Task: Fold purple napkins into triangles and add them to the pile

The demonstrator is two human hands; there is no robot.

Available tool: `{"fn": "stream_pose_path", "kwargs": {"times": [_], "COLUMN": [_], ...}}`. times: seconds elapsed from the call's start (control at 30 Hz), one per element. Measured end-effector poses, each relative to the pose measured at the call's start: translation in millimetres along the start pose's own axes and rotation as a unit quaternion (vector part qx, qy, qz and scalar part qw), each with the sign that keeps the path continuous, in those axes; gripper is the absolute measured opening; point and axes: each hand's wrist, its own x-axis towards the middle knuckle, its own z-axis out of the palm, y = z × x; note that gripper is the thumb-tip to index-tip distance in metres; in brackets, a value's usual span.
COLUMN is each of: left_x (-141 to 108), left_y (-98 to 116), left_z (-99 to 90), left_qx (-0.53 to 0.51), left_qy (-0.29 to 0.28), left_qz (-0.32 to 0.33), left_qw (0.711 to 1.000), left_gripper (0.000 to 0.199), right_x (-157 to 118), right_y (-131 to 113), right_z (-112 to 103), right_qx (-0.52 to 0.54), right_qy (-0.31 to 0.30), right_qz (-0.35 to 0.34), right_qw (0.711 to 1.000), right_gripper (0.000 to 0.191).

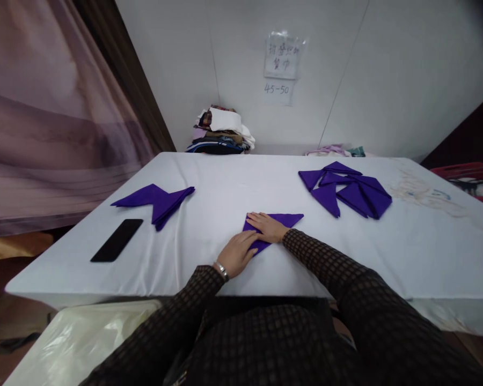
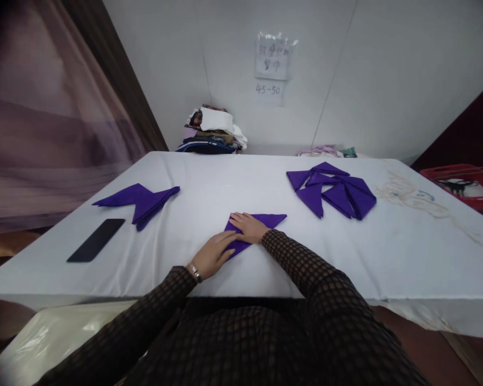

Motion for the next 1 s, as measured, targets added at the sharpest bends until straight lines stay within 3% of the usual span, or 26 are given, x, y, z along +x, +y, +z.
{"fn": "stream_pose_path", "kwargs": {"times": [0.13, 0.27, 0.37, 0.5, 0.6, 0.8, 1.0], "left_x": [29, 25, 24, 42, 57, 52, 47], "left_y": [-11, -19, -19, -14, -14, -26, -26], "left_z": [29.7, 48.8, 45.7, 27.8, 21.5, 37.5, 38.8], "left_qx": [0.048, 0.084, 0.094, 0.084, 0.094, 0.105, 0.119], "left_qy": [-0.029, -0.056, -0.072, -0.120, -0.099, -0.085, -0.104], "left_qz": [-0.073, -0.115, -0.125, -0.150, -0.156, -0.132, -0.134], "left_qw": [0.996, 0.988, 0.985, 0.978, 0.978, 0.982, 0.978], "left_gripper": [0.064, 0.078, 0.075, 0.066, 0.063, 0.077, 0.079], "right_x": [2, 4, 5, 5, 6, 5, 2], "right_y": [-1, 1, 2, 6, 12, 20, 11], "right_z": [0, 1, 1, 3, 5, 7, 1], "right_qx": [0.016, 0.022, 0.031, 0.051, 0.077, 0.135, 0.160], "right_qy": [0.003, 0.004, 0.001, -0.002, 0.007, 0.040, 0.099], "right_qz": [0.019, 0.035, 0.043, 0.039, 0.038, 0.030, 0.045], "right_qw": [1.000, 0.999, 0.999, 0.998, 0.996, 0.990, 0.981], "right_gripper": [0.060, 0.057, 0.061, 0.064, 0.071, 0.077, 0.066]}}
